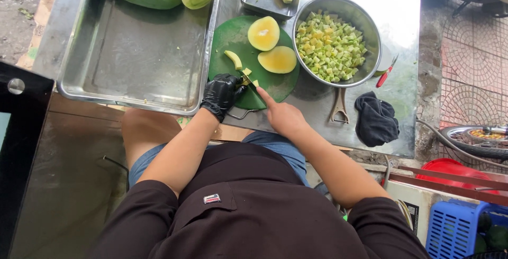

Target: The person cuts a peeled green mango with a knife on a green cutting board, slicing it into strips and dicing the strips into cubes, then sweeps the diced pieces off the board into a large metal bowl. They repeat the process with additional mango halves, adding to the bowl of diced fruit.

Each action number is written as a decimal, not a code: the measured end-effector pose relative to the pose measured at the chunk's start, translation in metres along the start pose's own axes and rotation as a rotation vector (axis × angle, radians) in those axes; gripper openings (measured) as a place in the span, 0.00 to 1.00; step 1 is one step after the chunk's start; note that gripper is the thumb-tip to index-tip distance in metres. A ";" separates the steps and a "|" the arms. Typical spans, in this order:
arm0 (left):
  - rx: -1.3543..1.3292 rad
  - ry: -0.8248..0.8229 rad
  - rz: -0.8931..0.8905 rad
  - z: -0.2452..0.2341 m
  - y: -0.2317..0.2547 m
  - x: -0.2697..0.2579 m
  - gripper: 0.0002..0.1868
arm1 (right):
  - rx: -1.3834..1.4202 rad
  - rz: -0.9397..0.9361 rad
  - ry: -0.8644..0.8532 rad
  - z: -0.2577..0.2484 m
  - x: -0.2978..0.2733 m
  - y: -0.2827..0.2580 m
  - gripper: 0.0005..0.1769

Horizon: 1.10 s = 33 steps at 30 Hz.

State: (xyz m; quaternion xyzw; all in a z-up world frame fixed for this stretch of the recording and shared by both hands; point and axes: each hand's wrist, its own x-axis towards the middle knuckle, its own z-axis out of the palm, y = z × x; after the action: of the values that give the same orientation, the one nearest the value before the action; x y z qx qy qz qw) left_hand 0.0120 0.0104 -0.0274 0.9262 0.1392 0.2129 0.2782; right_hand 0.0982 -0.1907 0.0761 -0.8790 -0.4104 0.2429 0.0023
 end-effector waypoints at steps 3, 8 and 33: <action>0.029 -0.084 -0.017 -0.013 0.008 0.004 0.16 | 0.053 0.018 -0.054 -0.012 0.004 0.001 0.41; -0.017 -0.001 0.034 -0.034 0.009 -0.001 0.21 | 0.109 0.046 -0.054 -0.025 -0.015 -0.006 0.37; 0.209 -0.070 0.020 -0.028 -0.001 -0.006 0.14 | 0.115 -0.047 0.067 0.001 -0.012 0.002 0.40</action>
State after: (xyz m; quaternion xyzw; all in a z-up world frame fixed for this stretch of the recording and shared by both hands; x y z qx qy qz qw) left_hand -0.0062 0.0218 -0.0083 0.9584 0.1417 0.1676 0.1824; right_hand 0.0927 -0.2008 0.0799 -0.8751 -0.4161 0.2363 0.0726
